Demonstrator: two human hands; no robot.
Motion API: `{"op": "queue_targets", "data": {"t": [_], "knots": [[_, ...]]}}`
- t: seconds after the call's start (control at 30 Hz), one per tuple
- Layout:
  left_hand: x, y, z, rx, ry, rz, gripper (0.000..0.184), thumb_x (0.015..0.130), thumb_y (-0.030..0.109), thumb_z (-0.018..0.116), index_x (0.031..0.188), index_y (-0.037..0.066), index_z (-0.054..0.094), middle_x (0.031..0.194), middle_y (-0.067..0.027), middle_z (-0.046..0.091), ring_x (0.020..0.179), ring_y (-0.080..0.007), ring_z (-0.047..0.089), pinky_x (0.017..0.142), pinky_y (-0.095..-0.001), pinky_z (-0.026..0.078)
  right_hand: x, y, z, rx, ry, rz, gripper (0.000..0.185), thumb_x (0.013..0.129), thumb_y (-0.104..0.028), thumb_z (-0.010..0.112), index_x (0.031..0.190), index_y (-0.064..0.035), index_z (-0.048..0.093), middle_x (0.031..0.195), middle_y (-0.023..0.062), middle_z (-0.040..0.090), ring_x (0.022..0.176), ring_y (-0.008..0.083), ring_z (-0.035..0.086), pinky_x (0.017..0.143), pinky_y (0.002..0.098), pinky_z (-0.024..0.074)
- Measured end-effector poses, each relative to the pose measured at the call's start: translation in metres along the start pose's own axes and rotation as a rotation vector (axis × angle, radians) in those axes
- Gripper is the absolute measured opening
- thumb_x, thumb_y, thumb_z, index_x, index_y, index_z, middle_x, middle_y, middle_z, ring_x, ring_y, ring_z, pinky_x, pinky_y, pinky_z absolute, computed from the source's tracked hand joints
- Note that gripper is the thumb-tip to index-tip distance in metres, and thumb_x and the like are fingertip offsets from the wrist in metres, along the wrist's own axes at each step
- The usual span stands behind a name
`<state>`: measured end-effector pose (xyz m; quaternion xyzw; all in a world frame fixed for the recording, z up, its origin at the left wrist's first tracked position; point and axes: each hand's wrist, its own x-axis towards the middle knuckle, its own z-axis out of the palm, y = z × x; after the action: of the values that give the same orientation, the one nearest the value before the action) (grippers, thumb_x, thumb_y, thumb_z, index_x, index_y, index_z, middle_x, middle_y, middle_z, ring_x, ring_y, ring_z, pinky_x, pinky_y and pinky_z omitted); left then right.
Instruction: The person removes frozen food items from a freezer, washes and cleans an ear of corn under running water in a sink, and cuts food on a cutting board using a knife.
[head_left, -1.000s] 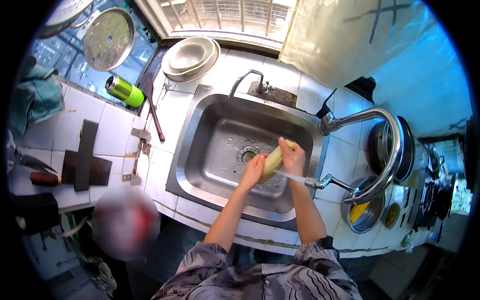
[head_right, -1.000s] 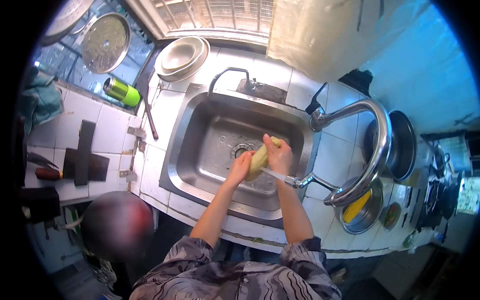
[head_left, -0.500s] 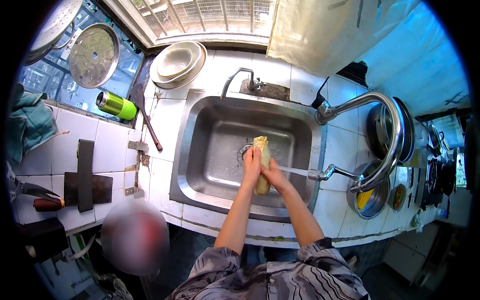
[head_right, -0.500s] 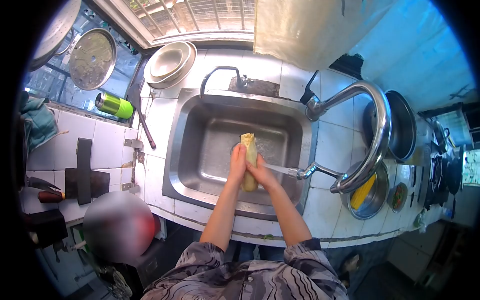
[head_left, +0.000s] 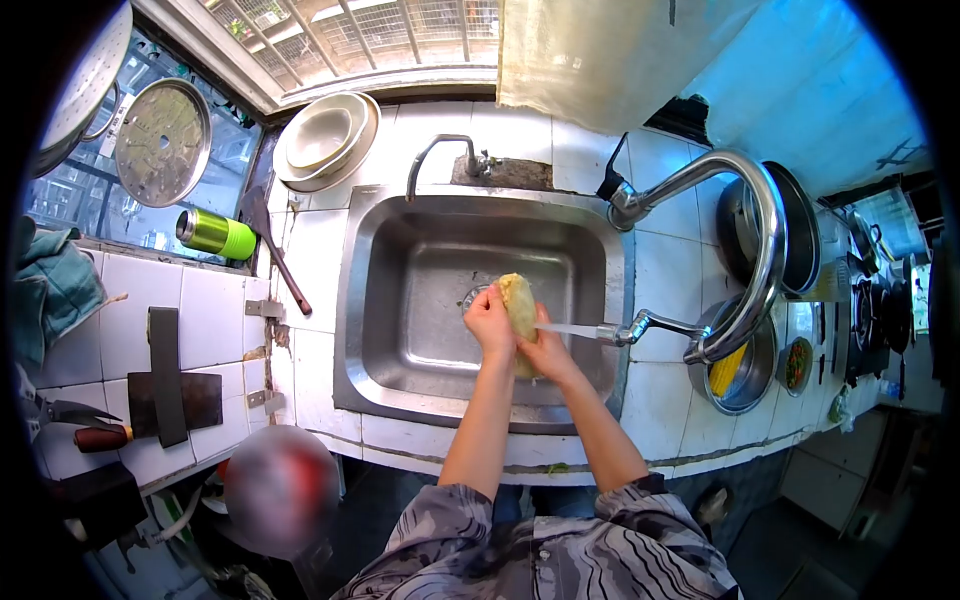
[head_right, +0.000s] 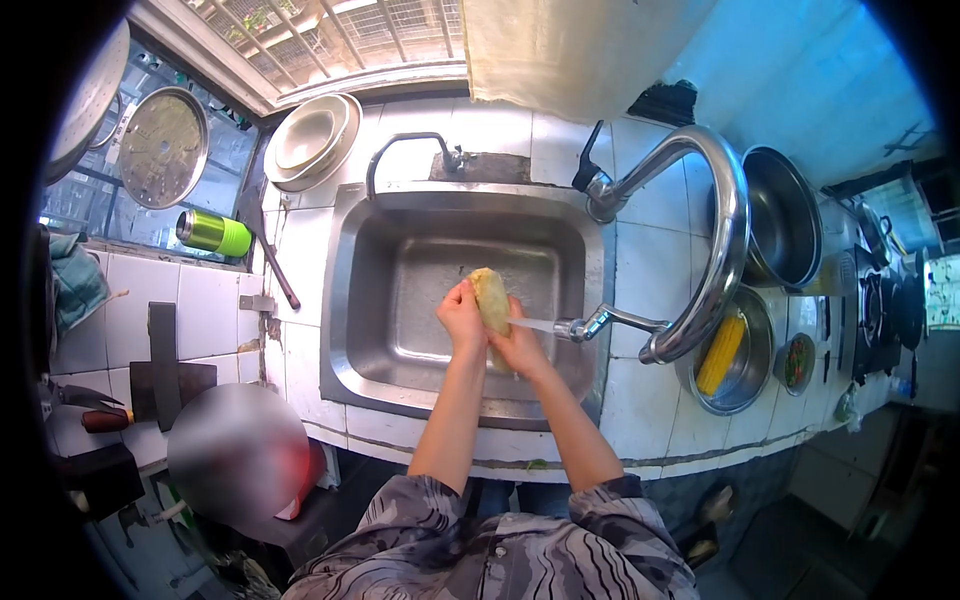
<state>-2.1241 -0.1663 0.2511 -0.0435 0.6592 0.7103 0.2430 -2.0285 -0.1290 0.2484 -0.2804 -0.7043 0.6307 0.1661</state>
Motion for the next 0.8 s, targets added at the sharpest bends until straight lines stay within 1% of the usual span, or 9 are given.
{"op": "queue_targets", "data": {"t": [0.1, 0.2, 0.23, 0.33, 0.4, 0.5, 0.63, 0.7, 0.8], "knots": [[0.004, -0.004, 0.003, -0.454, 0.128, -0.244, 0.015, 0.089, 0.006, 0.042, 0.088, -0.001, 0.055, 0.084, -0.0086, 0.057, 0.073, -0.0168, 0.057, 0.066, -0.0305, 0.05, 0.0, -0.004, 0.0, 0.133, -0.007, 0.11, 0.057, 0.076, -0.012, 0.062, 0.126, -0.0053, 0.034, 0.117, 0.0138, 0.047, 0.111, 0.0261, 0.045, 0.091, 0.0352, 0.0372], [0.015, -0.01, -0.005, -0.772, 0.239, -0.55, 0.014, 0.082, -0.006, 0.039, 0.077, 0.004, 0.048, 0.076, -0.0084, 0.051, 0.065, -0.0207, 0.052, 0.069, -0.0337, 0.051, 0.007, 0.002, 0.0, 0.678, 0.031, 0.328, 0.049, 0.081, -0.013, 0.059, 0.125, -0.0072, 0.037, 0.113, 0.0099, 0.05, 0.108, 0.0216, 0.048, 0.089, 0.0318, 0.0391], [0.019, -0.008, -0.011, -0.925, 0.297, -0.666, 0.016, 0.078, -0.007, 0.038, 0.071, 0.008, 0.041, 0.064, -0.0046, 0.042, 0.05, -0.0172, 0.042, 0.054, -0.0306, 0.047, 0.009, 0.007, 0.0, 0.837, 0.046, 0.385, 0.044, 0.082, -0.014, 0.059, 0.121, -0.006, 0.04, 0.108, 0.0088, 0.052, 0.103, 0.0193, 0.051, 0.087, 0.0302, 0.0406], [0.005, 0.003, -0.026, -1.15, 0.09, -0.729, 0.013, 0.081, -0.002, 0.035, 0.076, 0.008, 0.04, 0.057, -0.0015, 0.035, 0.042, -0.0126, 0.031, 0.04, -0.0261, 0.034, 0.019, 0.014, -0.008, 1.093, 0.063, 0.461, 0.037, 0.082, -0.018, 0.06, 0.113, -0.0031, 0.046, 0.098, 0.0076, 0.056, 0.091, 0.016, 0.054, 0.079, 0.0286, 0.0436], [-0.003, 0.014, -0.017, -1.035, 0.189, -0.77, 0.011, 0.083, 0.002, 0.033, 0.076, 0.007, 0.04, 0.053, 0.0007, 0.032, 0.039, -0.0087, 0.026, 0.036, -0.0234, 0.021, 0.03, 0.014, -0.01, 1.19, 0.061, 0.479, 0.035, 0.081, -0.021, 0.062, 0.108, -0.0014, 0.049, 0.093, 0.0074, 0.057, 0.084, 0.015, 0.055, 0.074, 0.0286, 0.045], [-0.012, 0.012, -0.021, -0.618, 0.07, -0.735, 0.017, 0.087, 0.008, 0.036, 0.072, 0.006, 0.043, 0.053, 0.0024, 0.031, 0.038, -0.0078, 0.024, 0.033, -0.0231, 0.019, 0.043, 0.005, -0.004, 0.489, 0.214, 0.406, 0.038, 0.077, -0.031, 0.066, 0.096, -0.0003, 0.054, 0.084, 0.007, 0.057, 0.072, 0.0132, 0.053, 0.061, 0.0292, 0.0437], [-0.025, 0.008, -0.043, -0.278, -0.143, -0.673, 0.02, 0.09, 0.02, 0.041, 0.076, 0.008, 0.046, 0.055, 0.0022, 0.036, 0.038, -0.0065, 0.027, 0.033, -0.0219, 0.02, 0.075, 0.036, -0.015, 0.446, 0.427, 0.375, 0.035, 0.081, -0.032, 0.059, 0.097, -0.003, 0.05, 0.072, 0.006, 0.055, 0.059, 0.0144, 0.054, 0.051, 0.0284, 0.0456], [-0.04, 0.024, -0.049, 0.208, -0.347, -0.6, 0.03, 0.088, 0.037, 0.048, 0.078, 0.009, 0.049, 0.058, 0.0017, 0.042, 0.039, -0.0053, 0.031, 0.034, -0.0211, 0.02, 0.081, 0.029, -0.028, 0.599, 0.451, 0.404, 0.034, 0.081, -0.033, 0.058, 0.096, -0.003, 0.05, 0.071, 0.0066, 0.055, 0.057, 0.0153, 0.055, 0.05, 0.0291, 0.0465], [-0.048, 0.044, -0.044, 0.276, -0.552, -0.657, 0.037, 0.085, 0.045, 0.052, 0.082, 0.008, 0.053, 0.06, 0.001, 0.046, 0.041, -0.005, 0.034, 0.034, -0.0211, 0.022, 0.083, 0.024, -0.028, 0.78, 0.426, 0.408, 0.036, 0.082, -0.037, 0.056, 0.092, -0.0029, 0.049, 0.07, 0.0086, 0.056, 0.055, 0.0173, 0.056, 0.048, 0.0305, 0.0487]]}}
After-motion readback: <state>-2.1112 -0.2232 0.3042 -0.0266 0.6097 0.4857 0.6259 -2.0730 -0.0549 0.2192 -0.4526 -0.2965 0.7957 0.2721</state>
